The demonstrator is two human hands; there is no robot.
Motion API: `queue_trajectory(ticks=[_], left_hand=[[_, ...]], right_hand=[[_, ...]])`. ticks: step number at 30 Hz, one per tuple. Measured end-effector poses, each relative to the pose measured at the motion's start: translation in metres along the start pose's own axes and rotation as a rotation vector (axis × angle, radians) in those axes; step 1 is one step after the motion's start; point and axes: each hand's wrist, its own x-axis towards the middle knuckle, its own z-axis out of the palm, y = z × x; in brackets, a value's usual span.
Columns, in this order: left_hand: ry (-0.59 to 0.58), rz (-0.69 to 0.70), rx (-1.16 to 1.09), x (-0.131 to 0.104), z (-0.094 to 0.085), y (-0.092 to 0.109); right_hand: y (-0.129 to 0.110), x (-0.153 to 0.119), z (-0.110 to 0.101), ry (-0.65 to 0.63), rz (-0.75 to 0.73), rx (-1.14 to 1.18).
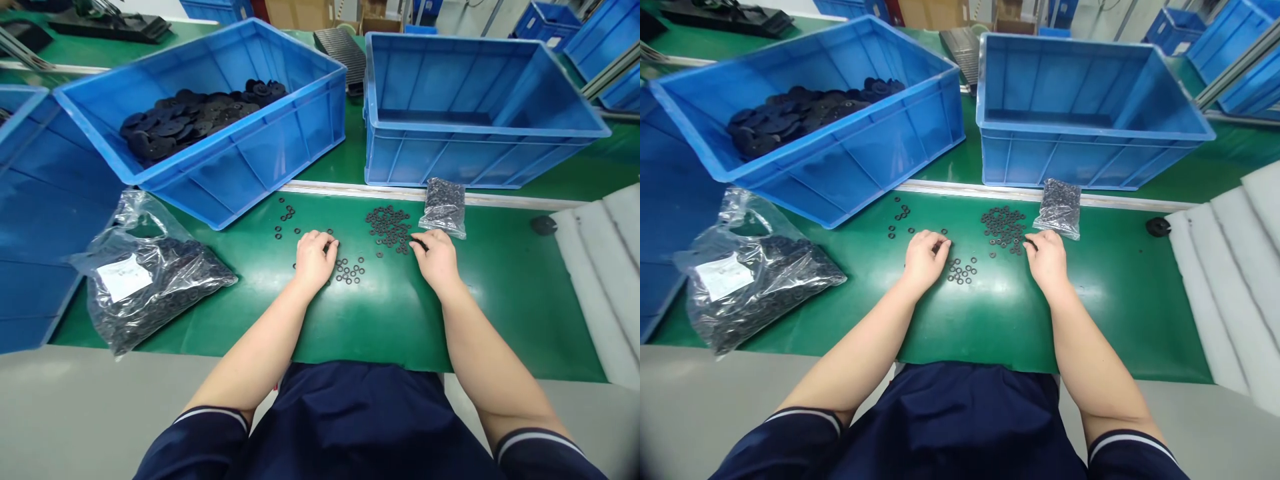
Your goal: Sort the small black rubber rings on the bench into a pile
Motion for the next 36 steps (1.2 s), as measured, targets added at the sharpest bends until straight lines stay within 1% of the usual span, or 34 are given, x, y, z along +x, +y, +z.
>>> queue_trajectory(ticks=[5,8,10,12,15,18,21,29,36], left_hand=[[0.02,-0.025,0.035,0.0,-0.001,-0.003],[0.05,-0.065,0.027,0.002,-0.002,-0.008],[0.091,-0.098,0.0,0.004,-0.004,-0.013],[0.137,-0.112,-0.028,0.005,-0.005,-0.016],[0.154,-0.104,-0.029,0.006,-0.005,-0.017],[0.123,-0.096,-0.003,0.005,-0.005,-0.016],[0.111,-0.092,0.003,0.005,-0.005,-0.014],[0.128,-0.086,-0.048,0.007,-0.008,-0.015],[0.135,-0.062,-0.034,0.007,-0.004,-0.019]], right_hand=[[0.003,0.003,0.001,0.011,0.016,0.003],[-0.006,0.002,-0.001,0.045,0.024,-0.005],[-0.02,-0.002,-0.001,0.074,0.002,0.009],[-0.041,-0.007,0.003,0.058,-0.065,0.056],[-0.072,-0.016,0.017,-0.066,-0.202,0.149],[-0.09,-0.019,0.03,-0.164,-0.275,0.154],[-0.093,-0.017,0.036,-0.205,-0.277,0.112],[-0.093,-0.014,0.035,-0.273,-0.289,0.048],[-0.097,-0.019,0.035,-0.27,-0.324,0.032]])
